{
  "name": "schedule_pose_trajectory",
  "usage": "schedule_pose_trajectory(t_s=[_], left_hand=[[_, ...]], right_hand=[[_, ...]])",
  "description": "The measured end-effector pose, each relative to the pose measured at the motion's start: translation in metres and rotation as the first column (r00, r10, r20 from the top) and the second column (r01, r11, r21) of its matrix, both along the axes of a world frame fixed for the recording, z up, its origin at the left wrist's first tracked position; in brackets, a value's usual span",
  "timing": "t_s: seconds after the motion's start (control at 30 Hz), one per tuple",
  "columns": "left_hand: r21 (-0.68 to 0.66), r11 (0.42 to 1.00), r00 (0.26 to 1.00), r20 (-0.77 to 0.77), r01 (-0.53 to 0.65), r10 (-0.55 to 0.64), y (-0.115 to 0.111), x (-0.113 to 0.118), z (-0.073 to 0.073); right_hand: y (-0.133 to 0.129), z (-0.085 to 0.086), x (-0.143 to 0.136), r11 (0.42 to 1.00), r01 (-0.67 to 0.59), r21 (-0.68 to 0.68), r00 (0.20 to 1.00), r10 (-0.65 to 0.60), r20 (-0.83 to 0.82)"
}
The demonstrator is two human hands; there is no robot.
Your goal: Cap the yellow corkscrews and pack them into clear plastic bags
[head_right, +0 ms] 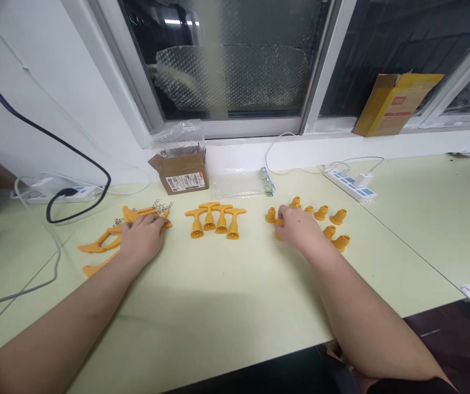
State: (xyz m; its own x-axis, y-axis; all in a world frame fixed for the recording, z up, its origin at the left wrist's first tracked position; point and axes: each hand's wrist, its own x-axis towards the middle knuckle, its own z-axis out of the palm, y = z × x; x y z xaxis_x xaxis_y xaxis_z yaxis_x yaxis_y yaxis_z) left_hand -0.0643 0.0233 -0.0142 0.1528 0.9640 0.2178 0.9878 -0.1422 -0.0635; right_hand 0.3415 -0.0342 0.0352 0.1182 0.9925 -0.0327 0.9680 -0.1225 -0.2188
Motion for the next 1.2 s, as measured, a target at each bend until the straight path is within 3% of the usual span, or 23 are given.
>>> schedule_pose_trajectory(t_s=[0.17, 0.27, 0.37, 0.43, 0.5, 0.57, 0.6, 0.67, 0.73, 0.8, 0.87, 1.0, 1.2], left_hand=[[0.253, 0.966, 0.983, 0.156, 0.060, -0.101, -0.004, 0.009, 0.002], [0.360, 0.907, 0.926, 0.215, 0.220, -0.310, -0.006, 0.013, 0.005], [0.394, 0.769, 0.764, 0.213, 0.504, -0.610, -0.011, 0.015, 0.007], [0.411, 0.658, 0.631, 0.223, 0.631, -0.743, -0.018, 0.018, 0.008], [0.435, 0.582, 0.517, 0.271, 0.687, -0.812, -0.027, 0.023, 0.007], [0.456, 0.565, 0.417, 0.390, 0.688, -0.821, -0.036, 0.030, 0.004], [0.466, 0.583, 0.356, 0.489, 0.665, -0.796, -0.041, 0.034, 0.001], [0.444, 0.677, 0.172, 0.749, 0.587, -0.640, -0.049, 0.044, -0.004], [0.312, 0.788, -0.081, 0.944, 0.530, -0.320, -0.055, 0.055, -0.007], [0.153, 0.834, -0.276, 0.961, 0.529, -0.001, -0.058, 0.064, -0.006], [0.048, 0.847, -0.381, 0.906, 0.529, 0.186, -0.059, 0.069, -0.003], [-0.088, 0.845, -0.456, 0.810, 0.527, 0.368, -0.057, 0.072, 0.003], [-0.157, 0.815, -0.429, 0.786, 0.558, 0.445, -0.059, 0.075, 0.006]], right_hand=[[-0.001, -0.006, -0.005, 0.996, -0.091, 0.004, 0.991, 0.091, -0.098], [-0.005, -0.012, -0.014, 0.982, -0.186, -0.031, 0.967, 0.177, -0.181], [-0.007, -0.023, -0.027, 0.967, -0.255, -0.029, 0.929, 0.236, -0.284], [-0.006, -0.031, -0.035, 0.955, -0.296, 0.017, 0.886, 0.281, -0.369], [-0.003, -0.039, -0.042, 0.936, -0.345, 0.075, 0.819, 0.339, -0.462], [0.000, -0.045, -0.046, 0.917, -0.373, 0.140, 0.751, 0.387, -0.535], [0.001, -0.048, -0.047, 0.911, -0.371, 0.179, 0.727, 0.405, -0.554], [0.003, -0.051, -0.049, 0.898, -0.353, 0.261, 0.697, 0.439, -0.567], [0.003, -0.052, -0.049, 0.887, -0.334, 0.320, 0.652, 0.462, -0.601], [0.002, -0.053, -0.049, 0.883, -0.331, 0.332, 0.580, 0.468, -0.667], [0.000, -0.053, -0.049, 0.889, -0.332, 0.315, 0.524, 0.452, -0.722], [-0.003, -0.053, -0.048, 0.903, -0.334, 0.272, 0.507, 0.415, -0.755], [-0.006, -0.048, -0.052, 0.856, -0.411, 0.314, 0.533, 0.505, -0.679]])
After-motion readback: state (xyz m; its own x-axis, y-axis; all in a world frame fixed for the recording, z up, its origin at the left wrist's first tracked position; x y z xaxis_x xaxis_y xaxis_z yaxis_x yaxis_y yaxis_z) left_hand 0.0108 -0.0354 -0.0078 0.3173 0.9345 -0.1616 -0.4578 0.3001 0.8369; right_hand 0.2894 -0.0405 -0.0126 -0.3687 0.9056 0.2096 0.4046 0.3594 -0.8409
